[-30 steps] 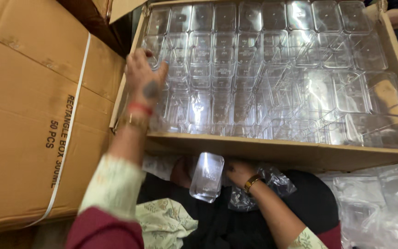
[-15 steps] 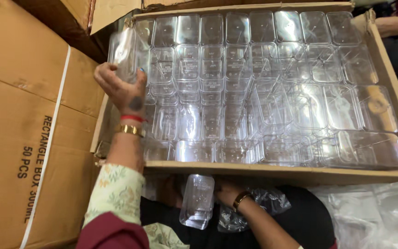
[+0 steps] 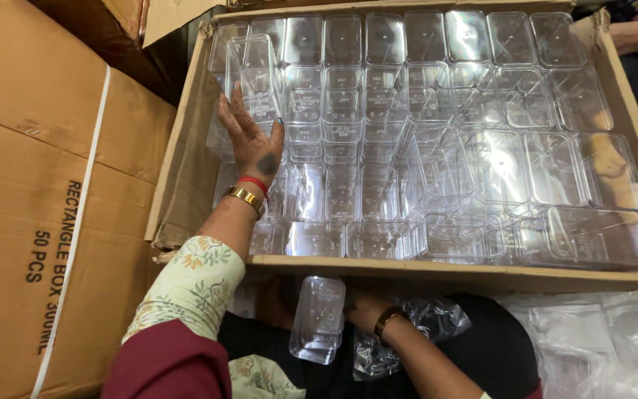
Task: The person sits on the floor in front of a cardboard box filled with clear plastic containers. They take containers from the box one at a time, open a plastic bag, place a container inside, and set the filled bag aside, repeating this bagging cycle throughout the episode.
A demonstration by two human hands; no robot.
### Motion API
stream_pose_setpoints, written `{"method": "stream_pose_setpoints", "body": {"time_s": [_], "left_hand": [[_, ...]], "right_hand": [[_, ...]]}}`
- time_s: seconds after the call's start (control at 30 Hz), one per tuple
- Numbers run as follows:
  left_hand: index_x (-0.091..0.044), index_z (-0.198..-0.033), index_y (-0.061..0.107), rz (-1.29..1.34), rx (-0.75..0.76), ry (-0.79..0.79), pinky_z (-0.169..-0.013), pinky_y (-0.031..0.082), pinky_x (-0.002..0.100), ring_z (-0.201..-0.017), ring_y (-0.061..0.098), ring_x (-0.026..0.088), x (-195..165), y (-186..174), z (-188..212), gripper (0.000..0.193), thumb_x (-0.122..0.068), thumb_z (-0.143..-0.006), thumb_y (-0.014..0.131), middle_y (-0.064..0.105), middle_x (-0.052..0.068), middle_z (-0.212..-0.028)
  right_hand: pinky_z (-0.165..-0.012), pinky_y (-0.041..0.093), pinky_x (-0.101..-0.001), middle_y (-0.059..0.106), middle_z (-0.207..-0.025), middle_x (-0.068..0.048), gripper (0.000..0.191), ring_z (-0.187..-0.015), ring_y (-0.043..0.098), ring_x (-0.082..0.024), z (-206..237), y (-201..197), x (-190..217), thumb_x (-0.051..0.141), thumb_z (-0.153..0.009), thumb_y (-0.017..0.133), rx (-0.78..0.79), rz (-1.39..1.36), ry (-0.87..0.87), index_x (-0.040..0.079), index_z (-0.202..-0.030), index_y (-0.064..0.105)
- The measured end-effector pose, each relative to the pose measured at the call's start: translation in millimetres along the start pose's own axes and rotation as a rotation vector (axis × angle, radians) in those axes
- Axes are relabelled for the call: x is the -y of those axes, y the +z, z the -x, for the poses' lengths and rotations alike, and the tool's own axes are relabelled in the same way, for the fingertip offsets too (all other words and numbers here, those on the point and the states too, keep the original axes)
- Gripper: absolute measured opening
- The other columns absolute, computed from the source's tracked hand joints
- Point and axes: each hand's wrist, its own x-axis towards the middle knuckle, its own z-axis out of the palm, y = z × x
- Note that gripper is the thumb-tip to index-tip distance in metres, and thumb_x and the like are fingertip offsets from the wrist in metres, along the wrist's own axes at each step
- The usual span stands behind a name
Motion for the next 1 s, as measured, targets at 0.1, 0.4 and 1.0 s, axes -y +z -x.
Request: {"method": "stream_pose_setpoints", "body": {"time_s": [0.1,0.4,1.0], "left_hand": [[-0.004,-0.166,-0.010,0.001,-0.011,0.022,-0.138,0.011,0.044,-0.168,0.008,0.033,11.6,4.3,-4.4,0.108,-0.016,-0.100,0.075,0.014,0.016,-0.178],[-0.014,-0.164,0.005,-0.337,0.097,-0.031,-0.126,0.034,0.044,-0.155,0.028,0.040,12.0,-14.3,-18.2,0.109,-0.030,-0.090,0.084,0.013,0.019,-0.168],[0.000,-0.151,0.028,-0.172,-0.252,0.195,-0.113,0.035,0.056,-0.131,0.044,0.044,-168.1,-151.5,100.1,0.091,-0.051,-0.092,0.075,0.036,0.025,-0.147]], "right_hand": [[-0.104,0.049,-0.0419,0.066,-0.130,-0.014,0.052,-0.122,0.061,-0.033,1.3,-3.1,4.7,0.027,-0.084,0.070,0.042,0.023,0.043,0.019,-0.134,0.060],[-0.106,0.047,-0.0416,0.061,-0.139,-0.013,0.058,-0.129,0.057,-0.032,11.4,-22.1,26.3,0.035,-0.086,0.070,0.093,0.008,0.066,0.023,-0.141,0.055],[-0.101,0.051,-0.0444,0.068,-0.129,-0.017,0.052,-0.117,0.065,-0.035,-20.8,-2.4,-5.0,0.041,-0.088,0.060,0.018,0.004,0.062,0.015,-0.132,0.066]]}}
